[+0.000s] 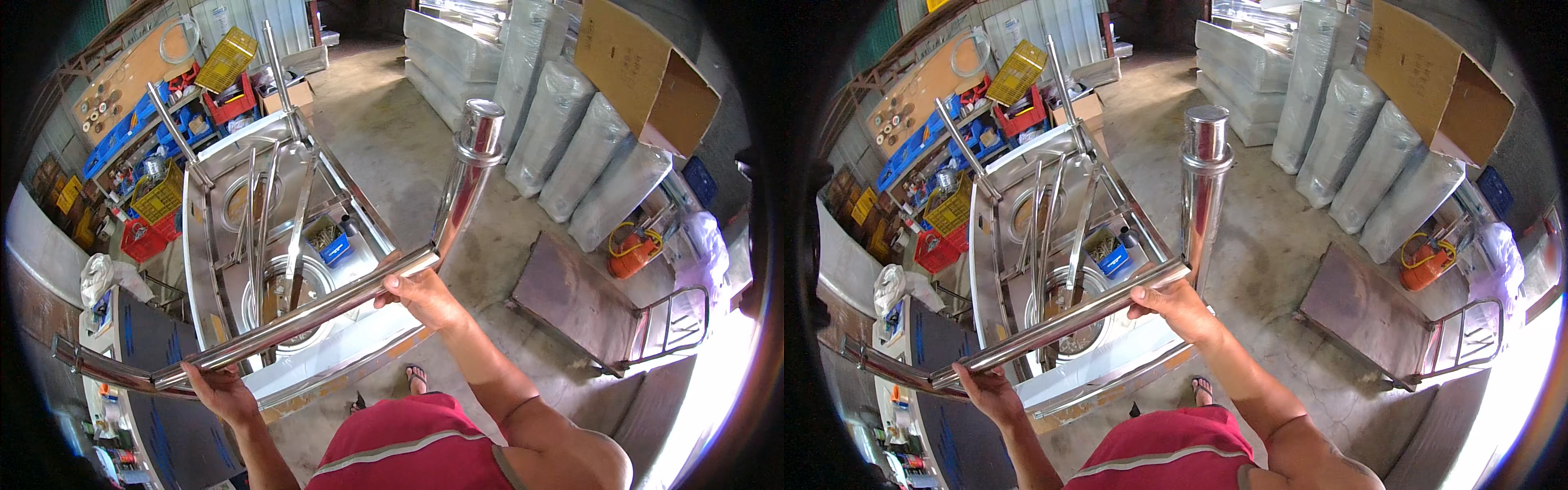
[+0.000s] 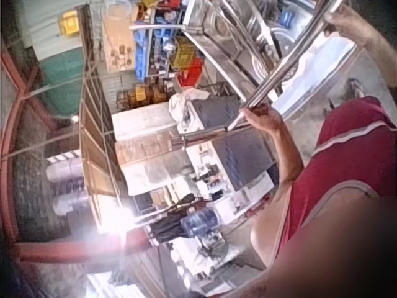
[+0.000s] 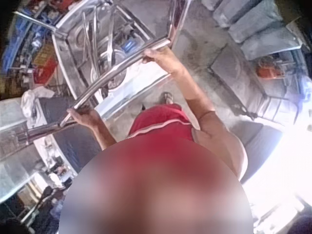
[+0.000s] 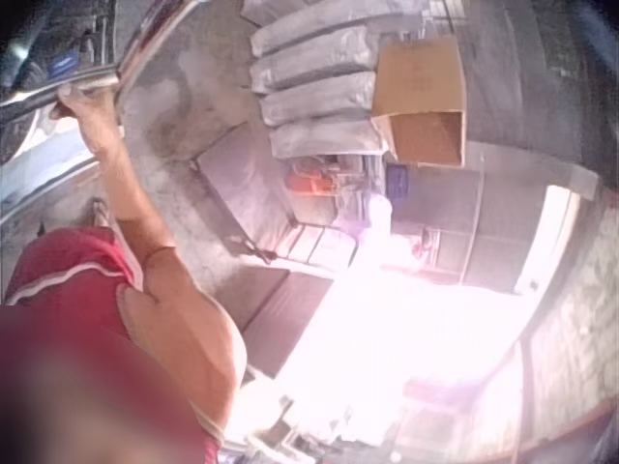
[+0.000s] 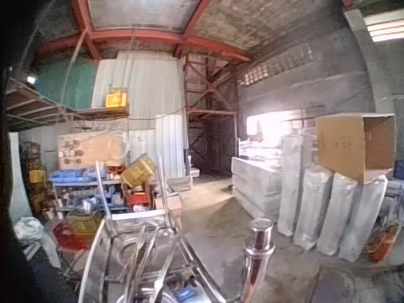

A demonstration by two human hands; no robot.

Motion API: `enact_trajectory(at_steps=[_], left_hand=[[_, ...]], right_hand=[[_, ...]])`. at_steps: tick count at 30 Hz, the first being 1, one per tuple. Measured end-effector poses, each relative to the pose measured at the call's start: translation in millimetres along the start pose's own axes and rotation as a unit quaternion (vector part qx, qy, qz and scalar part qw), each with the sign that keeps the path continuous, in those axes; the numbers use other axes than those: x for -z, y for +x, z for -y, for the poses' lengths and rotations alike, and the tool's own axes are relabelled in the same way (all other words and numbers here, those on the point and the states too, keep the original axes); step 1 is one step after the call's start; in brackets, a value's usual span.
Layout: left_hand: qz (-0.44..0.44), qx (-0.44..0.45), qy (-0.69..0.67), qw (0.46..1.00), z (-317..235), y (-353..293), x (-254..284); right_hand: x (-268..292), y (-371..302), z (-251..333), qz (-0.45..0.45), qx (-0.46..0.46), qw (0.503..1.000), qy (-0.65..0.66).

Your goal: The person retrieves a small box from a shelf and then assembles a stainless steel frame structure by inserting and tightening metal rods into a central hub. The person repeatedly adjusts and secures the rods to form a stable frame.

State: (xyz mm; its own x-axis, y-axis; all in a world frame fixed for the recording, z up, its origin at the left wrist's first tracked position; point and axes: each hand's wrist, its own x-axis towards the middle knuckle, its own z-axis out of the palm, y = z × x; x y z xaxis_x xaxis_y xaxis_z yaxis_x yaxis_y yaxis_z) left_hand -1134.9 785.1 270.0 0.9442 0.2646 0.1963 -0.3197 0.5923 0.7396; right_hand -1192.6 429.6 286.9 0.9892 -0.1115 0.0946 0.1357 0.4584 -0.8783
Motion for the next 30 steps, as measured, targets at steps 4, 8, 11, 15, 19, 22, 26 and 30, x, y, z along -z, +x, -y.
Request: enact_trajectory(at_steps=[4,8,11,15,19,22,26,30], left_hand=[[0.049,0.000,-0.010,0.999,-5,0,-11],[-0.022,0.052,0.007,0.998,-5,-2,-12],[-0.027,0.061,0.149,0.987,-6,-16,4],[-0.067,-0.068,0.298,0.950,-28,-36,42],[-0.187,-0.266,0.393,0.860,-64,-5,71],[-0.079,-0.202,0.328,0.919,-101,48,88],[0.087,-0.109,0.296,0.945,-120,84,84],[0.195,-0.103,0.311,0.925,-133,97,75]], right_hand=[[7,3,3,0.037,0.008,0.999,0.013],[14,2,-11,-0.033,0.028,0.999,0.000],[23,3,-14,-0.005,0.008,1.000,-0.018],[29,2,-18,0.050,0.073,0.994,0.070],[30,2,-17,-0.005,0.076,0.995,0.060],[31,2,-14,-0.028,0.074,0.996,0.051],[30,1,-11,-0.028,0.078,0.995,0.051],[25,0,-8,-0.037,0.070,0.996,0.042]])
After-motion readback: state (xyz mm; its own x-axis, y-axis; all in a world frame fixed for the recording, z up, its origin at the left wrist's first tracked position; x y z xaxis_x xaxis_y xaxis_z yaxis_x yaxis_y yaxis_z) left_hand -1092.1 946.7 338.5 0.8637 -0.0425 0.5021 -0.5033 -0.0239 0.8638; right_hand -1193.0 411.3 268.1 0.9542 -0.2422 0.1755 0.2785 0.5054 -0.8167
